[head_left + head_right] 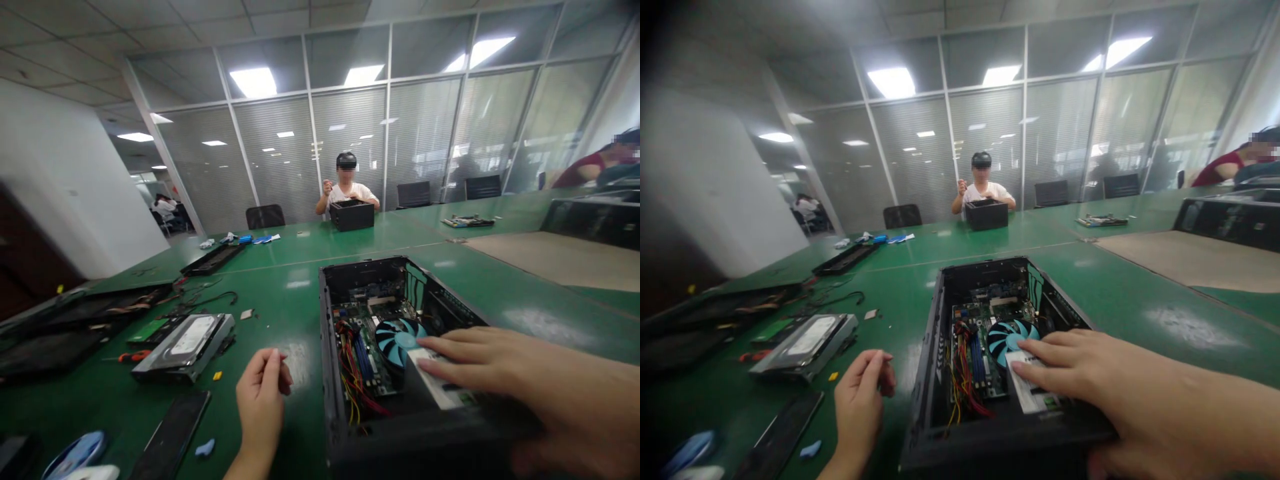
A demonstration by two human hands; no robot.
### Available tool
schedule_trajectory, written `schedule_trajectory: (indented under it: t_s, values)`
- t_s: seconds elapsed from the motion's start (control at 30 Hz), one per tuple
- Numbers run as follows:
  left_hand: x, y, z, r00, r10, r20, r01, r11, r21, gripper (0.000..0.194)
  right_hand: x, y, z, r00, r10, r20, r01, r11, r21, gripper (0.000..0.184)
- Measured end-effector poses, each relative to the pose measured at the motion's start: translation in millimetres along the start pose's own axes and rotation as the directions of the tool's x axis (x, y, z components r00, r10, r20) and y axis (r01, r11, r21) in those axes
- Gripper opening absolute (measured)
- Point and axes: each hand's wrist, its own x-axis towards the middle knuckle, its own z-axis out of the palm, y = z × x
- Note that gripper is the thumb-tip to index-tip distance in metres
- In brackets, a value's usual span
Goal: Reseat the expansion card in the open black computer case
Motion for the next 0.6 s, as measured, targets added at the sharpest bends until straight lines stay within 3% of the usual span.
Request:
schedule_trajectory:
  t_s: [0.1,0.17,0.23,0.33,0.4,0.47,0.6]
  values:
    - [3,4,-6.6,0.994,0.038,-0.104,-0.040,0.999,-0.017,0.025,86,43,-17,0.979,-0.137,0.150,0.135,0.991,0.025,0.104]
    - [1,2,-7.1,0.996,0.049,-0.079,-0.050,0.999,-0.001,0.026,153,73,-11,0.983,-0.120,0.135,0.130,0.990,-0.062,0.101]
    - [-3,-4,-5.2,0.998,0.056,0.000,-0.056,0.998,0.034,0.027,215,89,8,0.997,0.011,-0.074,-0.028,0.974,-0.226,0.086]
    - [-8,-14,-1.5,0.993,0.064,0.102,-0.074,0.992,0.104,0.030,281,83,44,0.904,0.152,-0.400,-0.299,0.893,-0.337,0.070]
    - [-10,-19,0.3,0.984,0.064,0.163,-0.087,0.987,0.136,0.032,301,72,64,0.872,0.228,-0.434,-0.375,0.880,-0.291,0.072]
    - [-10,-22,1.6,0.969,0.064,0.239,-0.103,0.982,0.155,0.034,300,67,75,0.881,0.259,-0.397,-0.373,0.895,-0.245,0.069]
    - [-11,-21,5.0,0.933,0.090,0.349,-0.168,0.965,0.201,0.033,260,85,75,0.899,0.225,-0.376,-0.343,0.896,-0.283,0.054]
